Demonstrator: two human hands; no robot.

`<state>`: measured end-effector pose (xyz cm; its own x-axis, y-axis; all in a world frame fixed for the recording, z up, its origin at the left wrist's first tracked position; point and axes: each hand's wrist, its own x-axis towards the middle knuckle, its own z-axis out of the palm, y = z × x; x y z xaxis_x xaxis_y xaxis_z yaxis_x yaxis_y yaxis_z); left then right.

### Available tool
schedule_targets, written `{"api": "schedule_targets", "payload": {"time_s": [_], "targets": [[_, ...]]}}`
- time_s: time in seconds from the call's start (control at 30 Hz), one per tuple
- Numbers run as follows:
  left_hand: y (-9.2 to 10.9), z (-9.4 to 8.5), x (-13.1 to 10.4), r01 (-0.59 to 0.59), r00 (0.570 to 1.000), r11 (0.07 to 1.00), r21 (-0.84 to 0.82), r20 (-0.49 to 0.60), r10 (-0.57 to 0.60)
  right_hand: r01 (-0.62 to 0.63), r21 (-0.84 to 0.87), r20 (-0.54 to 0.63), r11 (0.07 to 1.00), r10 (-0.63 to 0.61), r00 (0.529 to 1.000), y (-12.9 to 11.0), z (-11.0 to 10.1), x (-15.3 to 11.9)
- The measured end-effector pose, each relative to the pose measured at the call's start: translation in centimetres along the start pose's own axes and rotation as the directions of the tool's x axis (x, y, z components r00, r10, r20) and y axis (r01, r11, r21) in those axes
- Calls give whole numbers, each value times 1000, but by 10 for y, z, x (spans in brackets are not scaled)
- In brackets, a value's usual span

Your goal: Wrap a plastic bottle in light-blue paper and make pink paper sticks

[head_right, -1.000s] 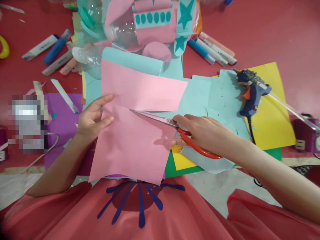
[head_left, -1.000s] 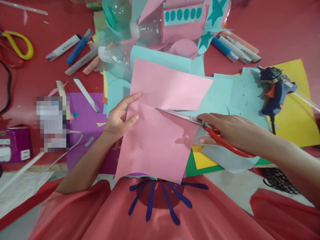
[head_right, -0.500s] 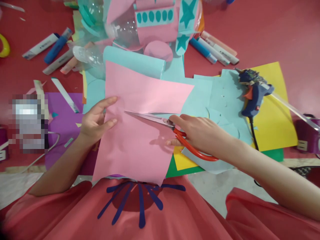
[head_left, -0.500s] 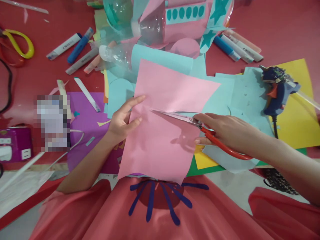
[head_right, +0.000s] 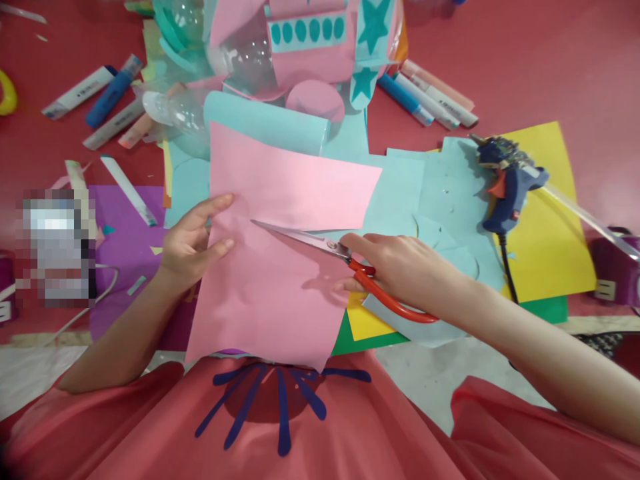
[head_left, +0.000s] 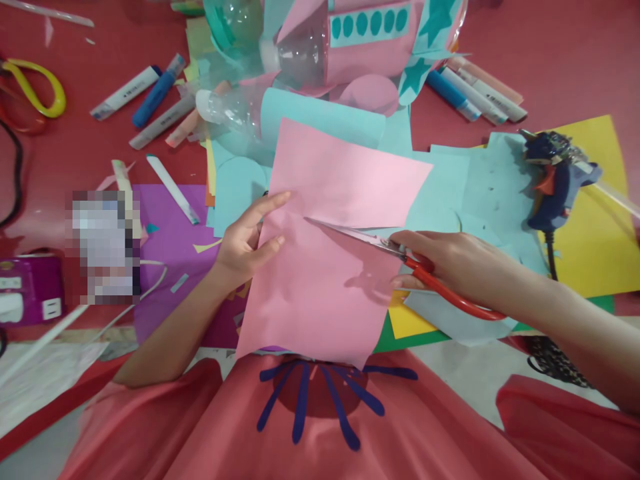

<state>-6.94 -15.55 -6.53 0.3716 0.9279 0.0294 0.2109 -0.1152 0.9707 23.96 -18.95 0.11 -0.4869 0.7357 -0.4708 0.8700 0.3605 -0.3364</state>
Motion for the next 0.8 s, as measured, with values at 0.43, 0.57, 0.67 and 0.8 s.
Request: {"api": "schedule_targets", "payload": {"time_s": [0.43,0.57,0.67,0.8], "targets": [[1,3,-2,-45,999,998,53,14,45,4,-33,4,999,-3,1000,-6,-7,1],[4,7,-4,-19,999,999,29,29,18,24,-30,23,999,-24,999,-11,-11,6],[6,10,-5,-4,999,1000,29,32,3,37,-16,22,999,-36,999,-14,-11,8],[5,11,-5,14,999,1000,27,37,-15,49,-38,-11,998,-49,999,-14,-7,9]]}}
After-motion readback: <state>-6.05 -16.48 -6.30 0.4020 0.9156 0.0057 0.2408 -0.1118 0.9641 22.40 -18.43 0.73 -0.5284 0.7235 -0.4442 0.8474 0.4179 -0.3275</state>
